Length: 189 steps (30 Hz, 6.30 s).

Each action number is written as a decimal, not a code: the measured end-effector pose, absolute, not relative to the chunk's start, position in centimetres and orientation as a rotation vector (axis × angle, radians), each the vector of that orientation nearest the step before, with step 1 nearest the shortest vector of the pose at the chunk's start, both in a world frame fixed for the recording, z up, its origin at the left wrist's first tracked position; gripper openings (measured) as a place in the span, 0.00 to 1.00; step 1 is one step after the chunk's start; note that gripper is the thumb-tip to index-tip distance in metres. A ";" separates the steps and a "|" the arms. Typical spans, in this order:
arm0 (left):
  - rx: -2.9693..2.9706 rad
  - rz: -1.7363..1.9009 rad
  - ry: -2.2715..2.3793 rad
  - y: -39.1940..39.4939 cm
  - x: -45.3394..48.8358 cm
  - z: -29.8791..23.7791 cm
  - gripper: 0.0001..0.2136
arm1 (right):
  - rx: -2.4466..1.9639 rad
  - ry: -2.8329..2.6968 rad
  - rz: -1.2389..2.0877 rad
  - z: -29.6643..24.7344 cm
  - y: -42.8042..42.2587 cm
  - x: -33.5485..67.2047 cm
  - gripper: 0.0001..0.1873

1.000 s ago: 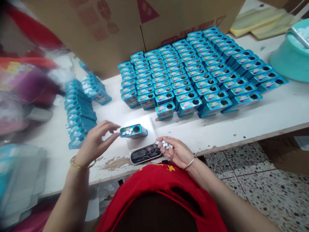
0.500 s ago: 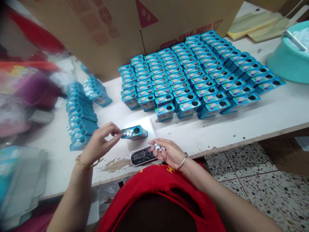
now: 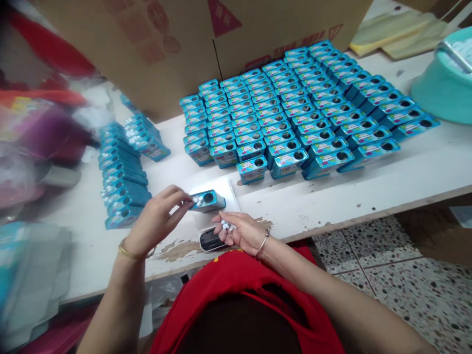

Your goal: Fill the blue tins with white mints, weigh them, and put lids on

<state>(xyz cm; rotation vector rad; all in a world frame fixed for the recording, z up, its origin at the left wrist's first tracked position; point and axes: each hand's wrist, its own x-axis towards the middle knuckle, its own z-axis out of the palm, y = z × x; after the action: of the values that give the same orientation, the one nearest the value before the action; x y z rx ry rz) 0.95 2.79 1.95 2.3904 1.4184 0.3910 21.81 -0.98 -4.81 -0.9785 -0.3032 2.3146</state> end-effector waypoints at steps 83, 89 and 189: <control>2.616 0.734 1.646 1.0 4.2 -2.2 0.22 | -1.043 -0.308 2.315 -8.3 -5.1 27.4 0.11; 2.492 0.677 1.571 3.7 3.3 -1.2 0.16 | -1.048 -0.430 2.259 -8.4 -5.6 27.7 0.11; 2.359 0.778 1.215 -4.0 8.2 -2.3 0.05 | -0.777 0.141 2.178 -4.4 -2.8 23.3 0.11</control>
<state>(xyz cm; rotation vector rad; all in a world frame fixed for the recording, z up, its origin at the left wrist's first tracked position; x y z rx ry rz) 8.15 -3.98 -2.30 2.3585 1.2151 0.7779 23.27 -2.77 -4.42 -0.7769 0.1407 2.1776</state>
